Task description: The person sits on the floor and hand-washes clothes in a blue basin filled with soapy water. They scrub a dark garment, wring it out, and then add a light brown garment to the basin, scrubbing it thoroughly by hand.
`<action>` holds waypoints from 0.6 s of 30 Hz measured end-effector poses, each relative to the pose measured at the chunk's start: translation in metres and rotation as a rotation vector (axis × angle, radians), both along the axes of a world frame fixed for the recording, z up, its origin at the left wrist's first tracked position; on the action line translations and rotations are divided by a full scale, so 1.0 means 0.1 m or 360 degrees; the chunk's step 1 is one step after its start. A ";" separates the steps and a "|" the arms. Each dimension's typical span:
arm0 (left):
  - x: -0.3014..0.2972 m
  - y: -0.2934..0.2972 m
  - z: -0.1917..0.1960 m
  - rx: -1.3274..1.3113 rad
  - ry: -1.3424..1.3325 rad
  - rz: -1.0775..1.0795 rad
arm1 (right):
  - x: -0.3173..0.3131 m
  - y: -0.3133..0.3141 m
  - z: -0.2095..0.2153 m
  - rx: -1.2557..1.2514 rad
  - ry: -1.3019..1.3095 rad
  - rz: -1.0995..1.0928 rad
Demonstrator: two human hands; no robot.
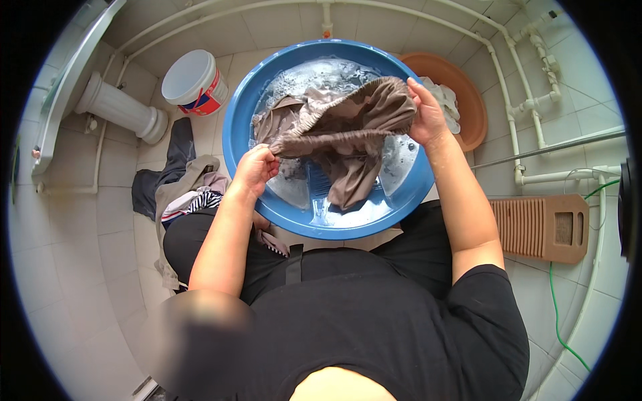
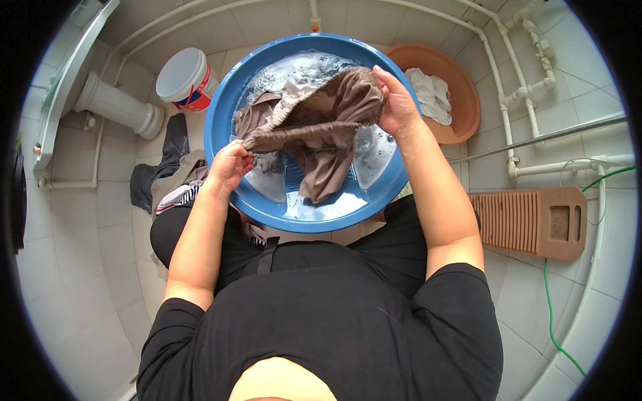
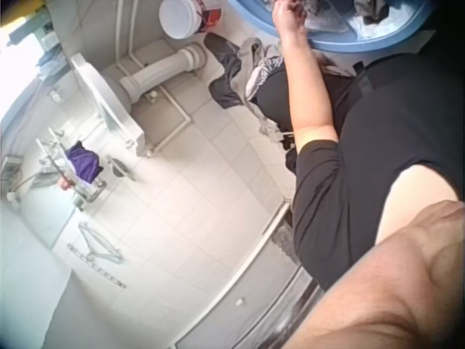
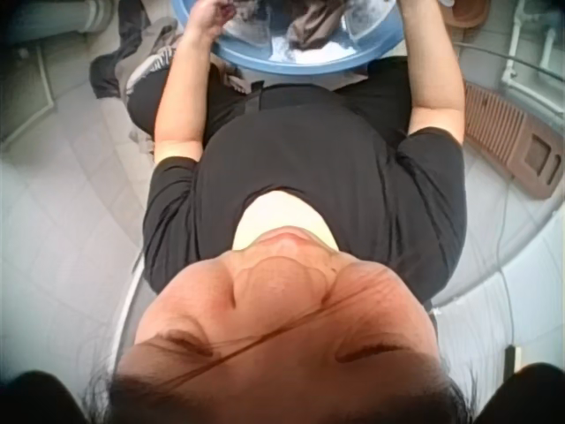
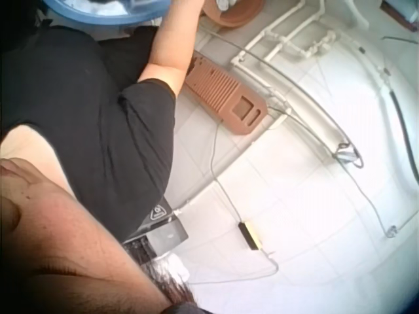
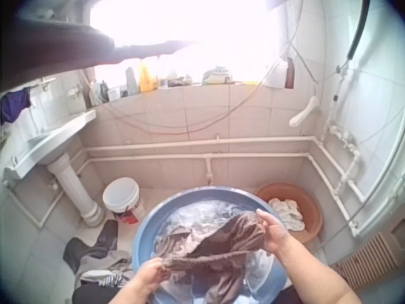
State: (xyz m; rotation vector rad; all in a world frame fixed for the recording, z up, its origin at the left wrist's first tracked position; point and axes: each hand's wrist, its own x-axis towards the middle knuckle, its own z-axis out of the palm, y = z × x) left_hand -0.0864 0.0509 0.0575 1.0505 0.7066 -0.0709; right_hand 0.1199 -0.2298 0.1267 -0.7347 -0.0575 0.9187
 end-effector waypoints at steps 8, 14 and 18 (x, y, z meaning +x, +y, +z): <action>0.31 -0.54 0.18 0.1924 -0.0502 -0.0126 | -0.53 0.25 -0.08 -0.0605 -0.0154 0.0541; 0.41 -0.73 0.20 0.2168 -0.0766 -0.0456 | -0.76 0.25 0.29 0.0045 -0.0330 0.0911; 0.54 -0.36 0.03 0.0768 -0.0424 -0.0690 | -0.26 0.02 0.17 -0.0152 -0.0365 0.0508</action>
